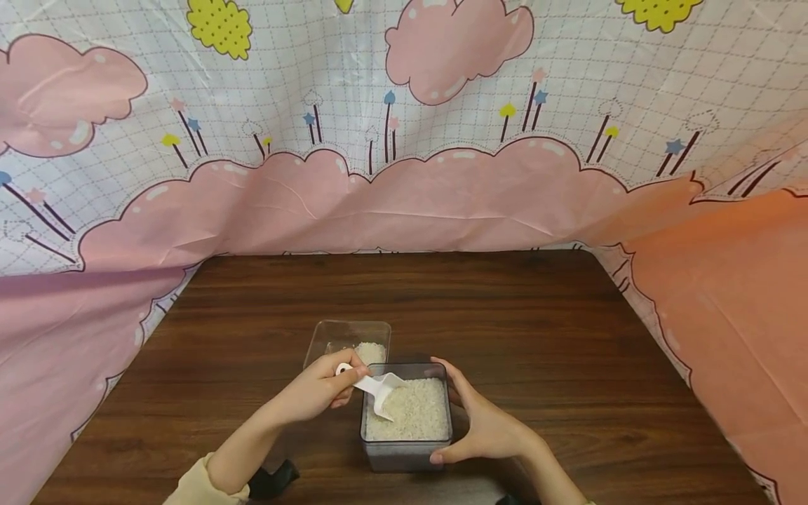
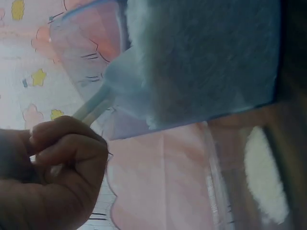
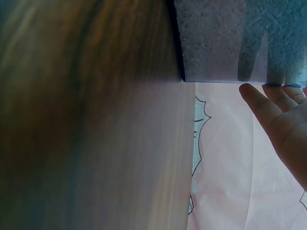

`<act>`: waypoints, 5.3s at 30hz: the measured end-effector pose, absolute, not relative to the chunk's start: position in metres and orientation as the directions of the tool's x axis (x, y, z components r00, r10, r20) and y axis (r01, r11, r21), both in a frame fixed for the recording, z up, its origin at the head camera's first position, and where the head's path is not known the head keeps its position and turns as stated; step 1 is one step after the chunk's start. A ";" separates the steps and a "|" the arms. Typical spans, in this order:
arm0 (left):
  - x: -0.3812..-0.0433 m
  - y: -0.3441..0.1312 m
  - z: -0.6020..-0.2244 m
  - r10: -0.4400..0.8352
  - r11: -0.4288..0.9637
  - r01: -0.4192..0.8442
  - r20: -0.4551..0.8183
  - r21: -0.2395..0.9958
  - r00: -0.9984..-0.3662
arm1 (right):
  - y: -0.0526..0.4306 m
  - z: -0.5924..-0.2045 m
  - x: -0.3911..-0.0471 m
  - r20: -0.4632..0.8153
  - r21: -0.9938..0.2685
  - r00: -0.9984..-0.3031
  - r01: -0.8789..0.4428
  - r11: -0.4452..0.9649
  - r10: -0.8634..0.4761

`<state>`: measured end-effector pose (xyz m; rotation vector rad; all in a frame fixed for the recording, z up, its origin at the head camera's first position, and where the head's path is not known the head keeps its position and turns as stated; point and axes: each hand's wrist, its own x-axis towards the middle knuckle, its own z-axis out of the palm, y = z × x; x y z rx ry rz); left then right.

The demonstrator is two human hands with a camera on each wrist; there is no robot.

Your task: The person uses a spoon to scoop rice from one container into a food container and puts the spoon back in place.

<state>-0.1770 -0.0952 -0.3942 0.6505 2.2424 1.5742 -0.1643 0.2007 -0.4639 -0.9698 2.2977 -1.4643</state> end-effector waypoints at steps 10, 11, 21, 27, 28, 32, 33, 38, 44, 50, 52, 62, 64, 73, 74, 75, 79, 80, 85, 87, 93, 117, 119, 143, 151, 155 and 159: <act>-0.170 -0.094 -0.408 0.470 0.009 0.018 0.012 1.000 -0.883 | 0.201 -0.463 -0.165 0.151 -0.870 -0.729 -0.418 0.259 -0.668; -0.170 -0.095 -0.409 0.466 -0.025 0.003 0.014 1.000 -0.885 | 0.201 -0.463 -0.165 0.154 -0.870 -0.727 -0.421 0.257 -0.669; -0.161 -0.096 -0.424 0.410 -0.209 -0.133 -0.036 0.969 -0.911 | 0.201 -0.464 -0.166 0.170 -0.879 -0.712 -0.423 0.222 -0.682; -0.154 -0.096 -0.434 0.411 -0.296 -0.167 -0.033 0.941 -0.911 | 0.202 -0.464 -0.166 0.179 -0.875 -0.711 -0.431 0.219 -0.680; -0.154 -0.096 -0.435 0.414 -0.312 -0.168 -0.026 0.935 -0.910 | 0.202 -0.464 -0.166 0.177 -0.876 -0.712 -0.429 0.222 -0.679; -0.153 -0.099 -0.443 0.439 -0.370 -0.156 0.024 0.916 -0.898 | 0.202 -0.464 -0.166 0.158 -0.880 -0.720 -0.412 0.234 -0.676; -0.153 -0.099 -0.445 0.446 -0.385 -0.154 0.038 0.910 -0.894 | 0.202 -0.464 -0.166 0.153 -0.882 -0.722 -0.408 0.236 -0.675; -0.151 -0.102 -0.450 0.469 -0.465 -0.145 0.105 0.873 -0.877 | 0.202 -0.465 -0.166 0.148 -0.885 -0.718 -0.403 0.232 -0.680; -0.151 -0.102 -0.447 0.476 -0.548 -0.116 0.195 0.828 -0.858 | 0.204 -0.465 -0.166 0.128 -0.894 -0.724 -0.380 0.236 -0.678; -0.151 -0.104 -0.445 0.476 -0.580 -0.113 0.223 0.806 -0.851 | 0.203 -0.465 -0.165 0.135 -0.891 -0.730 -0.386 0.241 -0.671; -0.150 -0.104 -0.446 0.482 -0.602 -0.121 0.238 0.789 -0.843 | 0.203 -0.465 -0.165 0.141 -0.890 -0.728 -0.390 0.236 -0.672; -0.147 -0.103 -0.450 0.497 -0.683 -0.169 0.283 0.710 -0.820 | 0.202 -0.464 -0.165 0.140 -0.893 -0.732 -0.384 0.235 -0.666; -0.147 -0.103 -0.449 0.493 -0.680 -0.168 0.277 0.713 -0.825 | 0.202 -0.465 -0.165 0.142 -0.891 -0.731 -0.388 0.236 -0.667; -0.152 -0.113 -0.435 0.456 -0.668 -0.102 0.297 0.737 -0.839 | 0.202 -0.465 -0.164 0.130 -0.893 -0.741 -0.376 0.247 -0.659; -0.155 -0.117 -0.433 0.452 -0.673 -0.087 0.315 0.735 -0.835 | 0.202 -0.464 -0.164 0.123 -0.894 -0.744 -0.370 0.252 -0.656; -0.158 -0.120 -0.431 0.447 -0.678 -0.072 0.333 0.731 -0.830 | 0.201 -0.464 -0.164 0.119 -0.894 -0.746 -0.367 0.256 -0.655; -0.173 -0.141 -0.421 0.425 -0.688 -0.010 0.392 0.725 -0.816 | 0.201 -0.464 -0.165 0.113 -0.896 -0.751 -0.360 0.260 -0.651; -0.177 -0.147 -0.420 0.421 -0.691 0.004 0.407 0.723 -0.811 | 0.200 -0.464 -0.165 0.116 -0.895 -0.748 -0.363 0.258 -0.653; -0.195 -0.182 -0.419 0.411 -0.677 0.046 0.429 0.735 -0.805 | 0.199 -0.463 -0.166 0.112 -0.892 -0.747 -0.366 0.265 -0.656; -0.202 -0.195 -0.423 0.422 -0.660 0.038 0.413 0.750 -0.807 | 0.199 -0.463 -0.166 0.107 -0.892 -0.747 -0.364 0.269 -0.656; -0.219 -0.222 -0.443 0.450 -0.572 -0.012 0.301 0.820 -0.841 | 0.199 -0.462 -0.166 0.102 -0.899 -0.745 -0.352 0.259 -0.659; -0.246 -0.221 -0.465 0.333 -0.068 -0.045 -0.020 0.997 -0.943 | 0.201 -0.464 -0.165 0.102 -0.906 -0.734 -0.347 0.241 -0.671; -0.247 -0.217 -0.461 0.338 -0.013 -0.023 -0.017 1.000 -0.941 | 0.201 -0.464 -0.165 0.103 -0.908 -0.734 -0.345 0.239 -0.671; -0.197 -0.161 -0.371 0.568 0.696 0.590 0.189 0.410 -0.801 | 0.201 -0.465 -0.164 0.095 -0.909 -0.746 -0.335 0.249 -0.659; -0.174 -0.151 -0.350 0.564 0.677 0.652 0.330 0.340 -0.757 | 0.201 -0.463 -0.165 0.126 -0.890 -0.735 -0.381 0.252 -0.666; -0.164 -0.144 -0.342 0.615 0.545 0.789 0.505 0.284 -0.606 | 0.201 -0.462 -0.165 0.133 -0.883 -0.734 -0.393 0.256 -0.666; -0.157 -0.133 -0.334 0.637 0.407 0.892 0.640 0.195 -0.431 | 0.202 -0.461 -0.166 0.122 -0.886 -0.742 -0.381 0.265 -0.659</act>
